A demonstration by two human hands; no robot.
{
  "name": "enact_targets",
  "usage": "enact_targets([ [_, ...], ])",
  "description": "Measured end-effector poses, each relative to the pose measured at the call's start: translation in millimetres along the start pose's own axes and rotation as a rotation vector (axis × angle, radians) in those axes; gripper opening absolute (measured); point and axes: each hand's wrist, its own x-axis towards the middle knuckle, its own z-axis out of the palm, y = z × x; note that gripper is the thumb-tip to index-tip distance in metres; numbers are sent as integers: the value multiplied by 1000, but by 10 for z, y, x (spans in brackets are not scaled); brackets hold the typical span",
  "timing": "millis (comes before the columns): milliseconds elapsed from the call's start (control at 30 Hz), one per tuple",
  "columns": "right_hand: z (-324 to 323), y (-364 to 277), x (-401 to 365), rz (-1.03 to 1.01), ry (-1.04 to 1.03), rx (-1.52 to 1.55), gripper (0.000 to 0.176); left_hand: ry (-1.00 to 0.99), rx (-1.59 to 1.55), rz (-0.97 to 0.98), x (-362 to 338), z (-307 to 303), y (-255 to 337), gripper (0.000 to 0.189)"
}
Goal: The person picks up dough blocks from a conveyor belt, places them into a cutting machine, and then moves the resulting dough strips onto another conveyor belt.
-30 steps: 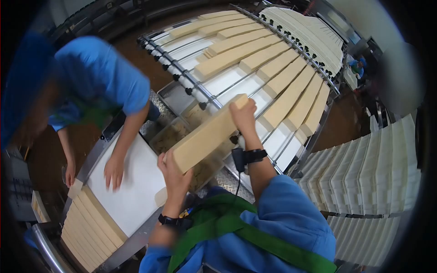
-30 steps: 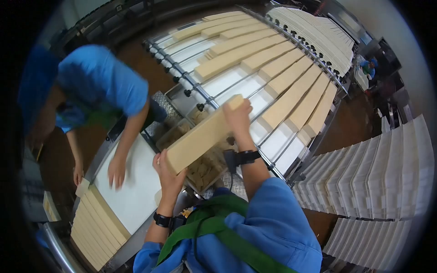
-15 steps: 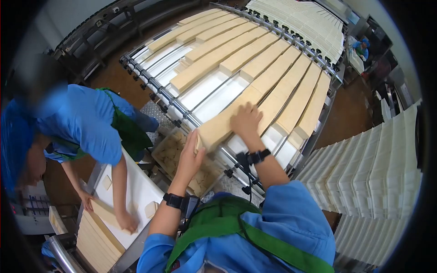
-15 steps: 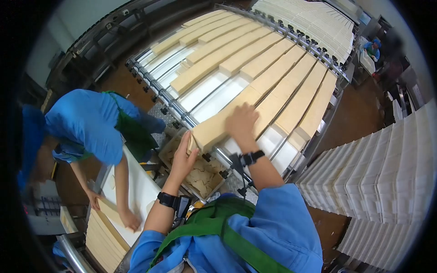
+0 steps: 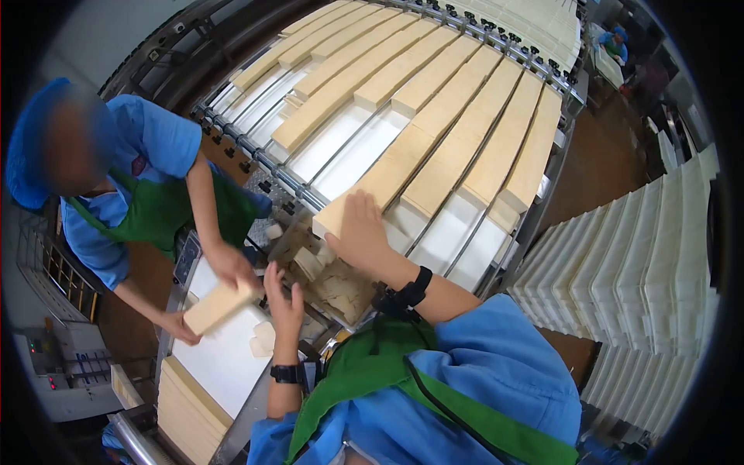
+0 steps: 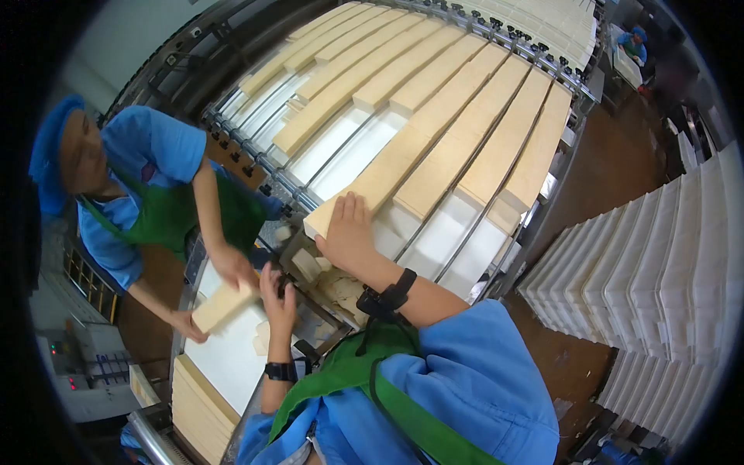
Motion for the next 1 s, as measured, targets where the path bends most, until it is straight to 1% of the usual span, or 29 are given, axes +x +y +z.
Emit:
enact_targets([
  [33, -6, -11, 0, 13, -25, 1, 83, 28, 49, -31, -135, -83, -90, 54],
  [100, 7, -38, -25, 25, -18, -7, 81, 53, 358, 29, -476, -236, -366, 49],
  [167, -8, -53, -46, 33, -45, 25, 80, 69, 568, 54, -834, -360, -668, 47],
  [200, -37, -59, -40, 33, -75, 61, 80, 80, 672, 68, -902, -401, -647, 46],
  [300, -128, -87, -22, 68, -127, 202, 77, 285, 800, -108, -1080, -430, -540, 45],
  [333, -145, -88, -23, 86, -141, 255, 76, 356, 887, -148, -1147, -438, -658, 47],
  [433, -118, 137, 104, 65, -121, 412, 76, 94, 760, -665, -1213, -513, -725, 52],
  [467, -81, 227, 65, 89, -50, 512, 70, 58, 742, -658, -1183, -540, -669, 57],
  [533, -56, 462, -60, 137, 94, 705, 60, 52, 723, -561, -1171, -553, -781, 57],
  [600, -209, 802, -134, 163, 13, 1129, 64, 46, 700, -495, -1161, -521, -807, 57],
  [667, -669, 932, -312, 214, 28, 1438, 56, 46, 679, -458, -1072, -474, -742, 56],
  [700, -778, 1102, -379, 216, 65, 1489, 56, 51, 649, -398, -1047, -442, -759, 57],
  [733, -846, 1304, -441, 203, 96, 1474, 56, 55, 618, -338, -1030, -404, -798, 57],
  [767, -935, 1478, -494, 134, 133, 1324, 57, 59, 586, -278, -999, -360, -809, 57],
  [800, -997, 1578, -561, 147, 201, 1144, 60, 72, 561, -194, -932, -309, -744, 50],
  [833, -1049, 1659, -621, 158, 268, 963, 63, 58, 593, -149, -914, -260, -715, 45],
  [900, -1107, 1836, -698, 129, 268, 550, 68, 29, 660, -61, -913, -181, -660, 38],
  [933, -1120, 1886, -719, 112, 263, 345, 70, 58, 696, -64, -911, -152, -639, 25],
  [1000, -1121, 1965, -739, 36, 254, 221, 72, 64, 686, -131, -909, -142, -647, 22],
])
